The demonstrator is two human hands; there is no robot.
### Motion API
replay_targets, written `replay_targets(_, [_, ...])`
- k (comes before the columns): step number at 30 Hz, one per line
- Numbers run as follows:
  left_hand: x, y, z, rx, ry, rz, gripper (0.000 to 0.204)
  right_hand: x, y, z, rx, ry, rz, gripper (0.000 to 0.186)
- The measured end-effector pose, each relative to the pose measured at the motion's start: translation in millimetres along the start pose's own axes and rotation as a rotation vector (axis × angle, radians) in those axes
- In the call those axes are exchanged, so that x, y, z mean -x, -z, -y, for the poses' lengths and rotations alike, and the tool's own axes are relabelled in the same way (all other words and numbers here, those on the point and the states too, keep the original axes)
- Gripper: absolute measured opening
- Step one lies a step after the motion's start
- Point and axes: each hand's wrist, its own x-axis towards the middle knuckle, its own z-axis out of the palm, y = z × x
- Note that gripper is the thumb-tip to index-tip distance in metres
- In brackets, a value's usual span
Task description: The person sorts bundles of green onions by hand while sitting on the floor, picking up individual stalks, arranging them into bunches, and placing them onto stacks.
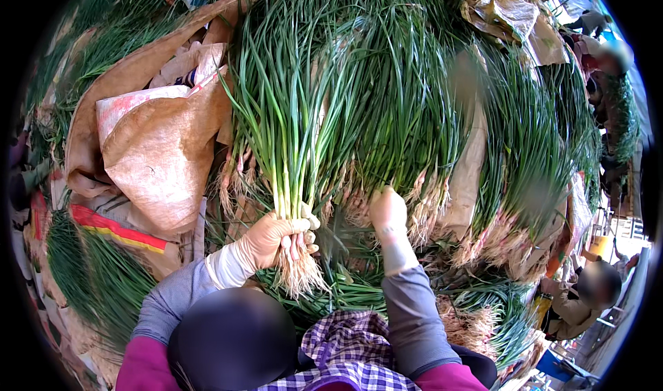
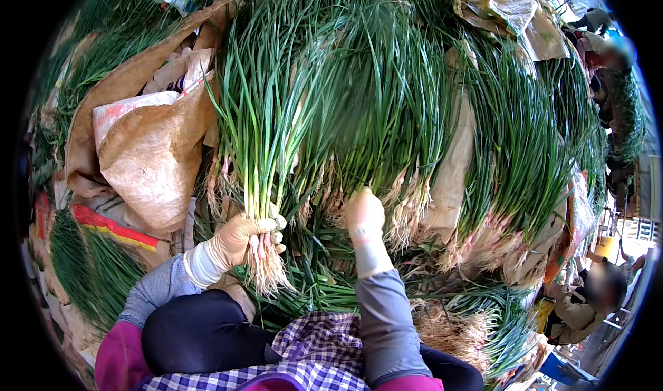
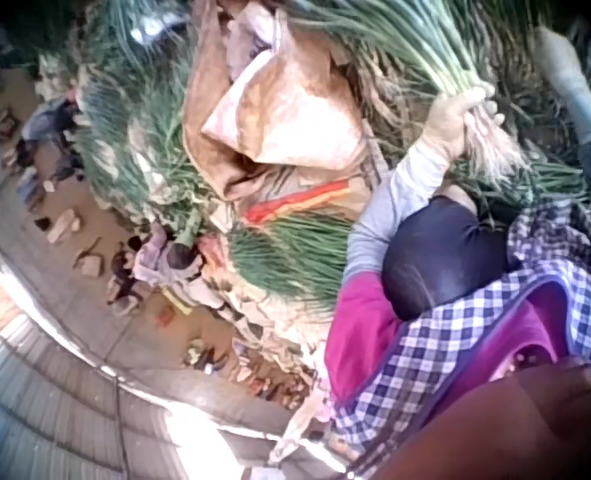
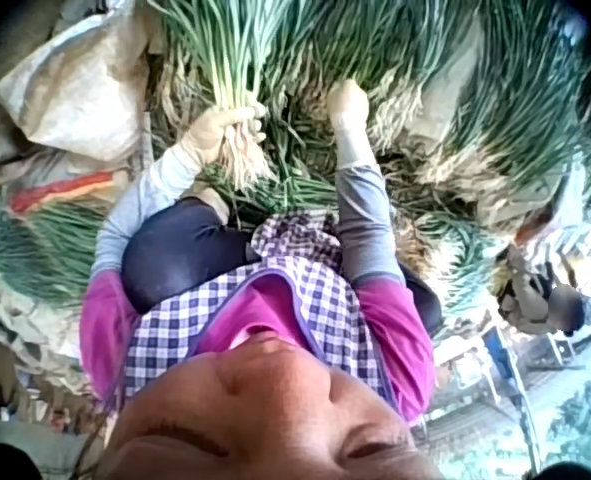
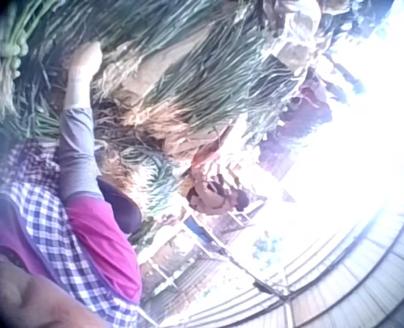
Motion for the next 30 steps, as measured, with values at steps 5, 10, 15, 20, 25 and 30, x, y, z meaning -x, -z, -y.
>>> replay_targets(5, [13,-18,-7,-0.156,-0.111,0.111,0.014,-14,20,7,-0.383,-0.045,0.042,0.027])
replay_targets(10, [6,-15,-22,-0.463,-0.009,-0.071,0.027,9,57,8,-0.565,0.11,0.216,0.024])
replay_targets(15, [-3,-6,5,-0.462,0.045,-0.044,0.02,68,43,25,-0.891,0.179,0.464,0.019])
replay_targets(20, [-2,-14,8,-0.091,0.115,-0.059,0.019,77,8,30,-0.782,0.291,0.314,0.029])
replay_targets(25, [25,-19,-20,-0.041,-0.082,0.274,0.022,24,-5,6,-0.241,0.052,-0.049,0.035])
replay_targets(30, [14,-36,-25,-0.152,-0.074,0.263,0.033,-14,-8,2,-0.524,0.024,-0.237,0.03])
